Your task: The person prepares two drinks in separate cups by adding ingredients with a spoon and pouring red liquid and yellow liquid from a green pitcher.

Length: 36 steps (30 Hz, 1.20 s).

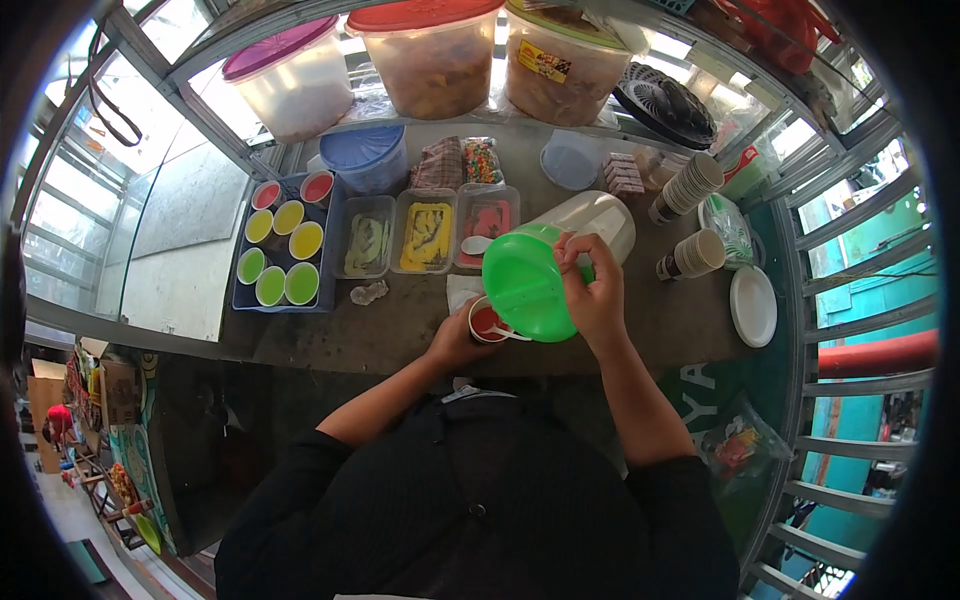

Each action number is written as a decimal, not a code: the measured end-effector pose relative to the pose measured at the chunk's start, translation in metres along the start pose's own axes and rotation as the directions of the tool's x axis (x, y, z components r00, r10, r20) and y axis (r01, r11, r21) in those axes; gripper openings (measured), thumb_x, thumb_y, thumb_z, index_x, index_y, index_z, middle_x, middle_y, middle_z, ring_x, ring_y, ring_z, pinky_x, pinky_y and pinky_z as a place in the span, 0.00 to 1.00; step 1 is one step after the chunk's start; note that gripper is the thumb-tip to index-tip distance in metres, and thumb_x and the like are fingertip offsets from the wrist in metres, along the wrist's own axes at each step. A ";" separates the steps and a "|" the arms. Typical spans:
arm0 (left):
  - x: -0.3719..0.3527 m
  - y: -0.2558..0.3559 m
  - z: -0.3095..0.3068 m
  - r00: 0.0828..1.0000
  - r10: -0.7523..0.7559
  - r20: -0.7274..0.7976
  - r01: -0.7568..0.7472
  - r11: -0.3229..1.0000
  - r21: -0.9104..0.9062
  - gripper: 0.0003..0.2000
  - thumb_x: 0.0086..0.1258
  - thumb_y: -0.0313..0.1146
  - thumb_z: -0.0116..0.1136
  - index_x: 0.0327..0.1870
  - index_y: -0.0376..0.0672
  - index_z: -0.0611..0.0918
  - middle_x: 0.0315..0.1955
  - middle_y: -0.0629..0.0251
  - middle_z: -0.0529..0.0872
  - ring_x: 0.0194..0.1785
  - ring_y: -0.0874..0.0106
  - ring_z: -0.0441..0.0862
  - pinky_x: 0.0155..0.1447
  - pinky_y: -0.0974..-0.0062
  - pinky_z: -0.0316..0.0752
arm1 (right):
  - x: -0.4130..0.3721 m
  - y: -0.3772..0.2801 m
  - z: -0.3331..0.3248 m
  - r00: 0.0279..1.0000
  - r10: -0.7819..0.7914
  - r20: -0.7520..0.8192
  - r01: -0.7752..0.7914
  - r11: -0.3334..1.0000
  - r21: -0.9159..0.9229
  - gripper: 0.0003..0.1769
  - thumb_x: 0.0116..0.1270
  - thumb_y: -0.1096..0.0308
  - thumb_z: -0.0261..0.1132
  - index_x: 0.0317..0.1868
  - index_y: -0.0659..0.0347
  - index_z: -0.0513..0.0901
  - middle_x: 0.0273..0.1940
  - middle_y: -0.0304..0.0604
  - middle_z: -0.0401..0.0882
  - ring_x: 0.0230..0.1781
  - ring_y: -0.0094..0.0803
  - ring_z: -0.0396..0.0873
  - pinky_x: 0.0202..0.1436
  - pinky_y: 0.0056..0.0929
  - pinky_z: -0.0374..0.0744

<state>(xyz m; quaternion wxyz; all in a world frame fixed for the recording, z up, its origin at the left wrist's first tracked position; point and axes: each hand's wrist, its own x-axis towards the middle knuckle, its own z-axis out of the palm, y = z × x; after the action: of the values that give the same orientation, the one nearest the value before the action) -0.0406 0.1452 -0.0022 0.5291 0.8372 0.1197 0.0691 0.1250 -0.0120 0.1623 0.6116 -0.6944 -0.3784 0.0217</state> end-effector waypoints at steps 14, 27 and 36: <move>0.000 0.002 -0.001 1.000 0.003 -0.007 -0.003 1.000 -0.012 0.43 0.55 0.40 0.80 0.72 0.41 0.69 0.60 0.49 0.83 0.63 0.49 0.81 0.65 0.57 0.78 | -0.010 -0.002 0.006 0.993 -0.109 -0.046 0.101 0.983 -0.150 0.08 0.69 0.82 0.66 0.37 0.61 0.75 0.43 0.46 0.87 0.46 0.39 0.82 0.55 0.35 0.77; 0.000 -0.006 0.000 0.999 -0.043 0.006 0.044 0.999 -0.030 0.43 0.53 0.41 0.82 0.70 0.42 0.71 0.60 0.49 0.83 0.64 0.49 0.81 0.65 0.56 0.78 | -0.010 -0.006 0.010 0.993 -0.111 -0.039 0.105 0.986 -0.133 0.08 0.69 0.81 0.66 0.37 0.60 0.75 0.43 0.45 0.87 0.45 0.41 0.82 0.56 0.36 0.76; 0.000 0.000 -0.001 1.000 -0.014 -0.010 0.014 1.000 -0.013 0.43 0.53 0.42 0.82 0.69 0.41 0.71 0.60 0.49 0.83 0.63 0.49 0.82 0.64 0.57 0.79 | -0.012 -0.005 0.008 0.988 -0.151 -0.034 0.143 0.974 -0.173 0.07 0.69 0.81 0.66 0.38 0.61 0.76 0.43 0.46 0.87 0.45 0.39 0.83 0.54 0.35 0.78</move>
<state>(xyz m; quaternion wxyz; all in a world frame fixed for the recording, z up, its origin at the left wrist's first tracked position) -0.0412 0.1459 -0.0018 0.5342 0.8327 0.1278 0.0705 0.1096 -0.0119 0.1597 0.5587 -0.7146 -0.4148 -0.0722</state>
